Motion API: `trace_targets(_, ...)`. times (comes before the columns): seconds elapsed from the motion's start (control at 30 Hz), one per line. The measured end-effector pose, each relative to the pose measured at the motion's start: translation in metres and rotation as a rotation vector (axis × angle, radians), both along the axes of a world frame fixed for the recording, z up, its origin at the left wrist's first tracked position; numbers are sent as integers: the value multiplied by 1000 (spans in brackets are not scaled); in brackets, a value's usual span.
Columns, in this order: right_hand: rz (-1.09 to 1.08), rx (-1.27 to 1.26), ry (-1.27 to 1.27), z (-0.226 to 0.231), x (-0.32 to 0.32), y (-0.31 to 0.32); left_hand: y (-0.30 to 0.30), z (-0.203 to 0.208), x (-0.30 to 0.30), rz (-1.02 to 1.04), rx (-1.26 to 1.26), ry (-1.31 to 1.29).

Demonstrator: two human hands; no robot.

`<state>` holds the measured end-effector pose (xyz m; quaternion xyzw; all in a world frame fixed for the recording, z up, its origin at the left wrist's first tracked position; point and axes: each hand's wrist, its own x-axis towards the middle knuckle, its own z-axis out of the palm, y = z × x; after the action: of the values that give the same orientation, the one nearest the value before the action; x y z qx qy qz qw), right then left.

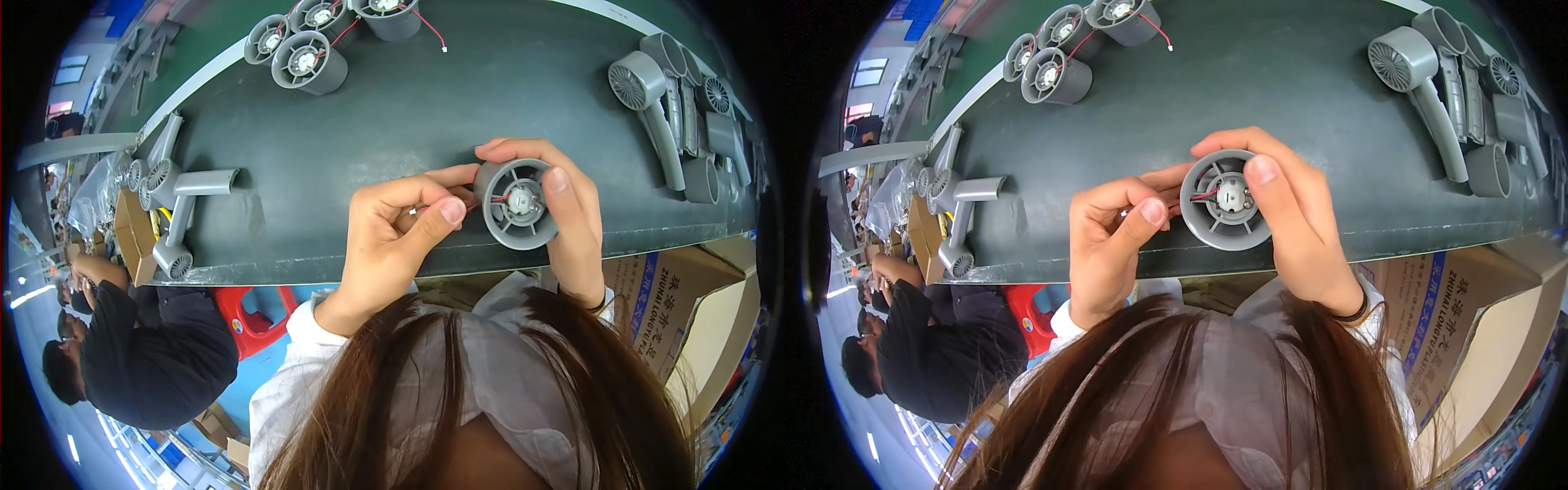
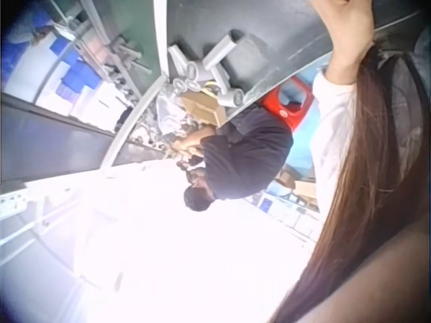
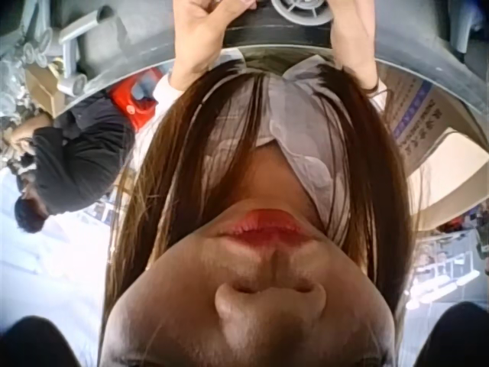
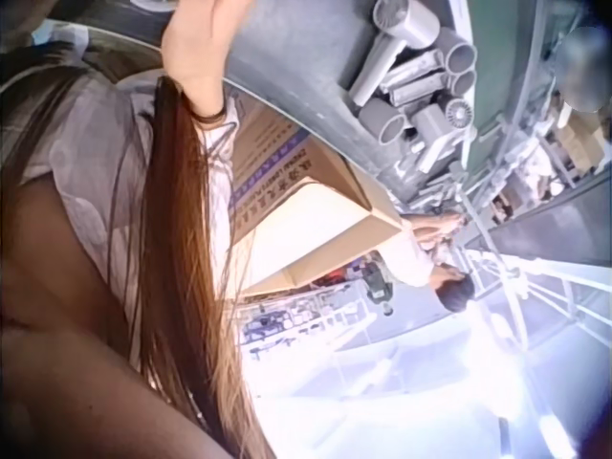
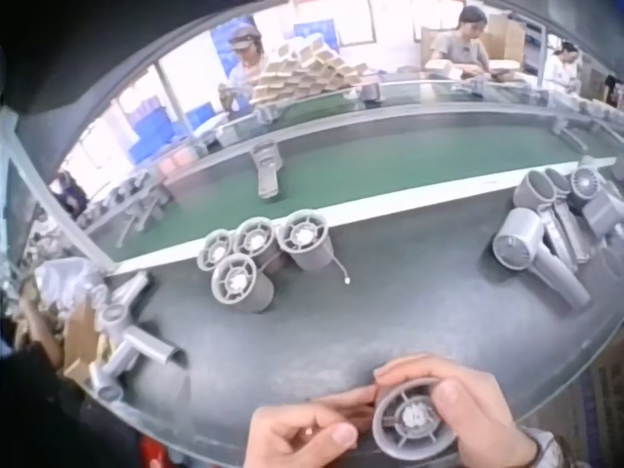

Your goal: The person assembles handheld fans by hand, threading wires through plastic housings, fitting the motor units into the fan casings, and placing the assembled units onto the conveyor belt.

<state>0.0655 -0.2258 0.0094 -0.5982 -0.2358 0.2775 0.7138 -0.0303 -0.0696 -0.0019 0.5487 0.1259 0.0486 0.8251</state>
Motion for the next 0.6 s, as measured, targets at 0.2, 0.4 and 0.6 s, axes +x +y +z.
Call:
trace_targets(0.2,17,-9,152,1,-2,-1,-9,1,-4,127,241,-21)
trace_targets(0.4,40,148,107,-9,-4,4,-11,3,-4,150,244,-107)
trace_targets(0.6,69,143,204,-4,-3,3,-18,7,-4,162,304,-173)
